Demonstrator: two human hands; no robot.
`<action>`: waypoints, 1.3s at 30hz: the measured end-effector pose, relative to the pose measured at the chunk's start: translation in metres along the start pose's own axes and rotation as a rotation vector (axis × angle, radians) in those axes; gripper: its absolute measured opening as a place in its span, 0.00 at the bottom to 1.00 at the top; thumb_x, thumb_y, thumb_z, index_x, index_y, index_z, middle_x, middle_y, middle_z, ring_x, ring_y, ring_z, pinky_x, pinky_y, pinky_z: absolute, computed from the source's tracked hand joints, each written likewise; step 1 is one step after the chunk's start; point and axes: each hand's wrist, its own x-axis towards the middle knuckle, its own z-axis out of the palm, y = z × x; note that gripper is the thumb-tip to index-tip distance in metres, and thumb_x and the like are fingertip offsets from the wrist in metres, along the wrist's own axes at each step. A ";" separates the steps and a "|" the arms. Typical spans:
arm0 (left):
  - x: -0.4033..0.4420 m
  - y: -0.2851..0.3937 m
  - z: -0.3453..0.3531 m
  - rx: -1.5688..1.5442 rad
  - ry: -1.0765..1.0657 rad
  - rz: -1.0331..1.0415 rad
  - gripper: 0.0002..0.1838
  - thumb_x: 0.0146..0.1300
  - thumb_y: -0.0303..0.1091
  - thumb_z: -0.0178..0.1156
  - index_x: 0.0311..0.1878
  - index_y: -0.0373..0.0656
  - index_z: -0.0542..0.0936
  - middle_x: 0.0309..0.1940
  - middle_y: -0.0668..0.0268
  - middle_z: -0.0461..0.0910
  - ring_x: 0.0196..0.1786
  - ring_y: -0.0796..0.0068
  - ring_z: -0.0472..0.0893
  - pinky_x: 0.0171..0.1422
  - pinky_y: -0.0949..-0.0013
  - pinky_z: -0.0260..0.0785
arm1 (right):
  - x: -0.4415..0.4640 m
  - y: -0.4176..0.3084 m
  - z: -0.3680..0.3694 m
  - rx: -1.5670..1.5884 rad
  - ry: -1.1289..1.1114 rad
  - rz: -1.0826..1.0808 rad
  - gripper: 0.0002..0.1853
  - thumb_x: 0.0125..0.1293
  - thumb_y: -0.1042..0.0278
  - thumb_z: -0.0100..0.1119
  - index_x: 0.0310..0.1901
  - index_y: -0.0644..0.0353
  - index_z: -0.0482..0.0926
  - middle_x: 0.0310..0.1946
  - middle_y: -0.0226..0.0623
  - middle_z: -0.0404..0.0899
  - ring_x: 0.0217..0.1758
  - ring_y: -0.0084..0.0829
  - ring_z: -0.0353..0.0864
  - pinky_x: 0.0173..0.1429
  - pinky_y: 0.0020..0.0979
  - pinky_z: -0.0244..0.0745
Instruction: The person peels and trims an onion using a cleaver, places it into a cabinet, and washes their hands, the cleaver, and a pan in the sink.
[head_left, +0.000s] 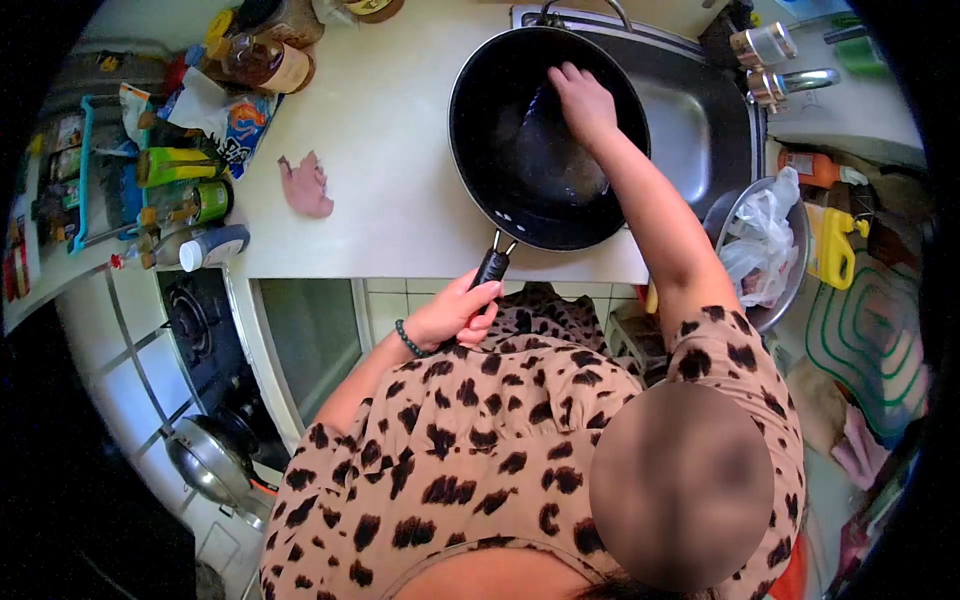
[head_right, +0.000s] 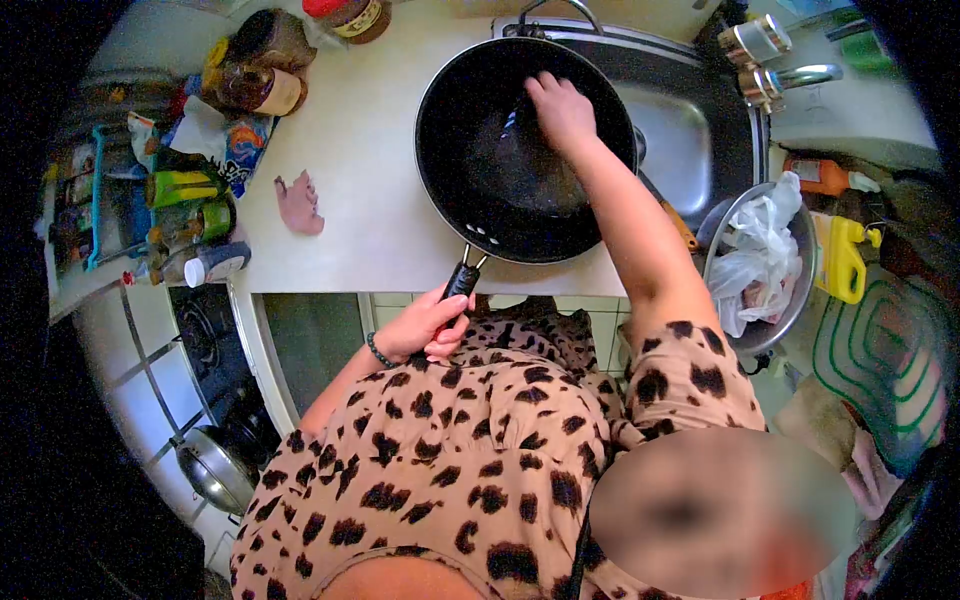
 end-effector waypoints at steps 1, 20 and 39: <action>0.000 0.001 0.002 -0.027 -0.006 0.004 0.09 0.74 0.40 0.41 0.45 0.46 0.63 0.15 0.72 0.59 0.13 0.84 0.56 0.16 0.78 0.48 | -0.014 0.007 0.005 -0.027 -0.089 0.065 0.12 0.57 0.72 0.51 0.44 0.53 0.73 0.40 0.38 0.74 0.42 0.41 0.79 0.37 0.41 0.79; -0.003 0.003 0.011 -0.014 0.084 -0.019 0.08 0.74 0.40 0.41 0.45 0.46 0.63 0.16 0.72 0.59 0.12 0.84 0.55 0.16 0.78 0.48 | 0.032 -0.037 0.015 0.352 0.075 0.205 0.11 0.58 0.74 0.50 0.42 0.51 0.74 0.37 0.41 0.74 0.41 0.48 0.78 0.39 0.45 0.74; -0.002 0.007 0.023 0.018 0.124 -0.012 0.09 0.74 0.41 0.42 0.48 0.47 0.63 0.17 0.72 0.59 0.14 0.83 0.57 0.17 0.76 0.51 | 0.015 -0.013 0.010 0.176 -0.181 0.429 0.10 0.62 0.73 0.46 0.44 0.58 0.74 0.43 0.49 0.75 0.44 0.48 0.80 0.43 0.45 0.78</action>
